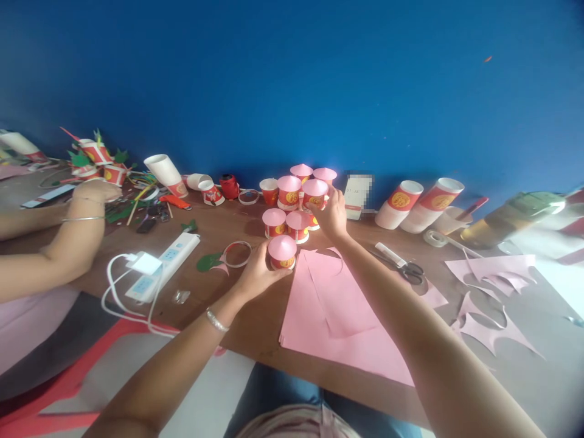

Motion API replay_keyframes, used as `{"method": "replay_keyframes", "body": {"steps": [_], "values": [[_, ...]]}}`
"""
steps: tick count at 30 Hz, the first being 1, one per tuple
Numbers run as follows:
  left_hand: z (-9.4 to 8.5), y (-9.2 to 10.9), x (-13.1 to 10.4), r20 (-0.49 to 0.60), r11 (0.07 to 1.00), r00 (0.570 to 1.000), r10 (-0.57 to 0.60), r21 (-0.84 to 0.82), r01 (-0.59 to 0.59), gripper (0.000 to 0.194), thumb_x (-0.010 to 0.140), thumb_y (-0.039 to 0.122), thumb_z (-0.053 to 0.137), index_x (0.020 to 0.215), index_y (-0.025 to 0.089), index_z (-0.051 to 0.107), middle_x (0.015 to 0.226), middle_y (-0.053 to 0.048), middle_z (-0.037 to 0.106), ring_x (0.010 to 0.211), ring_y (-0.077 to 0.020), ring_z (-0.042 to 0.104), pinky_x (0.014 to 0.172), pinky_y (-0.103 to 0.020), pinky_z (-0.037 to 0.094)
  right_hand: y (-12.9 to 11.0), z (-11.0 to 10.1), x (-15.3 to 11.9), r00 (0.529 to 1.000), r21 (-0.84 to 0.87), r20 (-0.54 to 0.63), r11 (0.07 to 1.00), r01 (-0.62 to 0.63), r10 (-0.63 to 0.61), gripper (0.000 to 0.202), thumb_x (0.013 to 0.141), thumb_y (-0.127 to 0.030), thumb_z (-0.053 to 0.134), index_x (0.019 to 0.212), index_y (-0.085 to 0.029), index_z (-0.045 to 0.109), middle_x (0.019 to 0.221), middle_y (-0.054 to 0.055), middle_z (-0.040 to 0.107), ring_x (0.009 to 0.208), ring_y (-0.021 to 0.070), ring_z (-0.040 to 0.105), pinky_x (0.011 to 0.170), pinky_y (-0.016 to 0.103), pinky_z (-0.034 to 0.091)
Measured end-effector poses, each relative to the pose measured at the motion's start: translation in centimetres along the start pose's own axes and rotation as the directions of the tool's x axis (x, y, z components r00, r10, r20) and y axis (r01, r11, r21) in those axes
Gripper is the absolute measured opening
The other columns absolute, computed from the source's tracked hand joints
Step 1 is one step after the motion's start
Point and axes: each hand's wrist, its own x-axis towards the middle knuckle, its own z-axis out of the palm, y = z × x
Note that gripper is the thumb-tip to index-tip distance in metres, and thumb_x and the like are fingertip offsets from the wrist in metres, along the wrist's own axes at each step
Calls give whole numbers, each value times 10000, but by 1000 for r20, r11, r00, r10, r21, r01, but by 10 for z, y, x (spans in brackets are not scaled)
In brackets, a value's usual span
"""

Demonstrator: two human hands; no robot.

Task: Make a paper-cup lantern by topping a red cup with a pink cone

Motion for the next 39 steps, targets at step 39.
{"method": "replay_keyframes", "body": {"steps": [39], "values": [[-40, 10, 114, -115, 995, 993, -1, -101, -11, 757, 659, 385, 912, 1335, 182, 638, 1325, -142, 726, 1235, -328, 679, 1096, -489, 540, 33, -43, -44, 996, -1, 83, 1000, 22, -22, 632, 895, -300, 662, 1488, -163, 492, 1311, 182, 678, 1233, 345, 624, 1082, 579, 533]]}}
